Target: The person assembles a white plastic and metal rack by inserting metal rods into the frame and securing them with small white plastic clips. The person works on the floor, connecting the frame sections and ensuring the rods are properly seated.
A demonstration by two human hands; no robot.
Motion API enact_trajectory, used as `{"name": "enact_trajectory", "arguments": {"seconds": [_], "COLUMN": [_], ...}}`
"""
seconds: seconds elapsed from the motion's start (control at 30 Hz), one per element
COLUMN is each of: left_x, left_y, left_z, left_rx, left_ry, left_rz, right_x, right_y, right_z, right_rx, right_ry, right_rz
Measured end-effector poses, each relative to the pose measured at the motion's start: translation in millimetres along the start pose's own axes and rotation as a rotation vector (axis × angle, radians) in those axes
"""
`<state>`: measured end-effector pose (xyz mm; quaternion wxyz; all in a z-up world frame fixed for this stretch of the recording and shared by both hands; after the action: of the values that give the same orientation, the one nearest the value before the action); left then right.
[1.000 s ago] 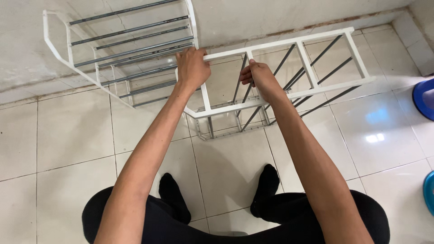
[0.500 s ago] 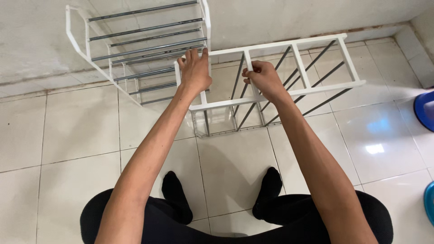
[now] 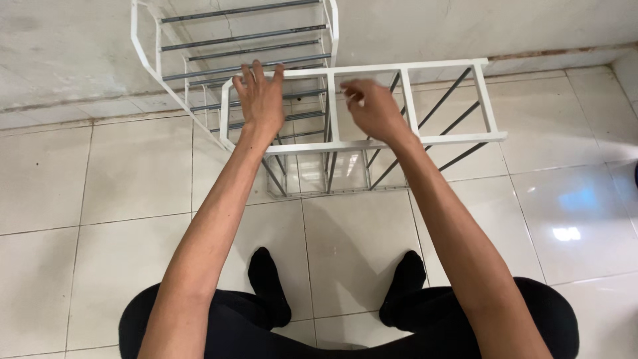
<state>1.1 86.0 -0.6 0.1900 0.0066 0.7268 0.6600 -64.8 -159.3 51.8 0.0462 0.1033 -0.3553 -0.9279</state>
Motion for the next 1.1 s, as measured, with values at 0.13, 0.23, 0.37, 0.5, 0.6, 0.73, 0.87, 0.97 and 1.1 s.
{"name": "enact_trajectory", "arguments": {"seconds": [0.13, 0.23, 0.37, 0.5, 0.6, 0.73, 0.87, 0.97, 1.1], "left_x": [-12, -11, -16, -15, -11, -17, -14, -15, -13], "left_y": [9, 10, 6, -3, -11, -11, -10, -3, -4], "left_z": [-41, -78, -111, -115, -110, -109, -109, -113, -113], "left_rx": [0.228, 0.394, 0.376, 0.335, 0.32, 0.287, 0.296, 0.27, 0.249], "left_ry": [-0.069, -0.138, -0.159, -0.181, -0.175, -0.166, -0.14, -0.145, -0.153], "left_rz": [0.039, 0.051, 0.107, 0.039, 0.041, 0.037, 0.022, 0.023, 0.028], "right_x": [-1, 0, 19, 24, 21, 15, 15, 10, 12], "right_y": [33, 55, 64, 65, 59, 53, 46, 49, 49], "right_z": [-18, -43, -67, -75, -73, -72, -78, -74, -69], "right_rx": [0.193, 0.017, -0.117, -0.473, -0.482, -0.497, -0.532, -0.538, -0.59], "right_ry": [0.006, -0.379, -0.451, -0.604, -0.601, -0.593, -0.561, -0.595, -0.621], "right_rz": [-0.255, -0.343, -0.182, 0.045, 0.041, 0.051, 0.025, 0.024, -0.009]}}
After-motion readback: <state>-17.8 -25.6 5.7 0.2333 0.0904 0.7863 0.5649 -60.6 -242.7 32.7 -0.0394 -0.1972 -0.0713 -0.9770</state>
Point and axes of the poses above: each hand's wrist, its own x-axis away from the middle knuckle, its own y-axis out of the back of the hand, z = x × y, the point moved 1 cm from there along -x, towards the middle knuckle, and after that the axes turned 3 degrees about -y, right-handed, at the moved point
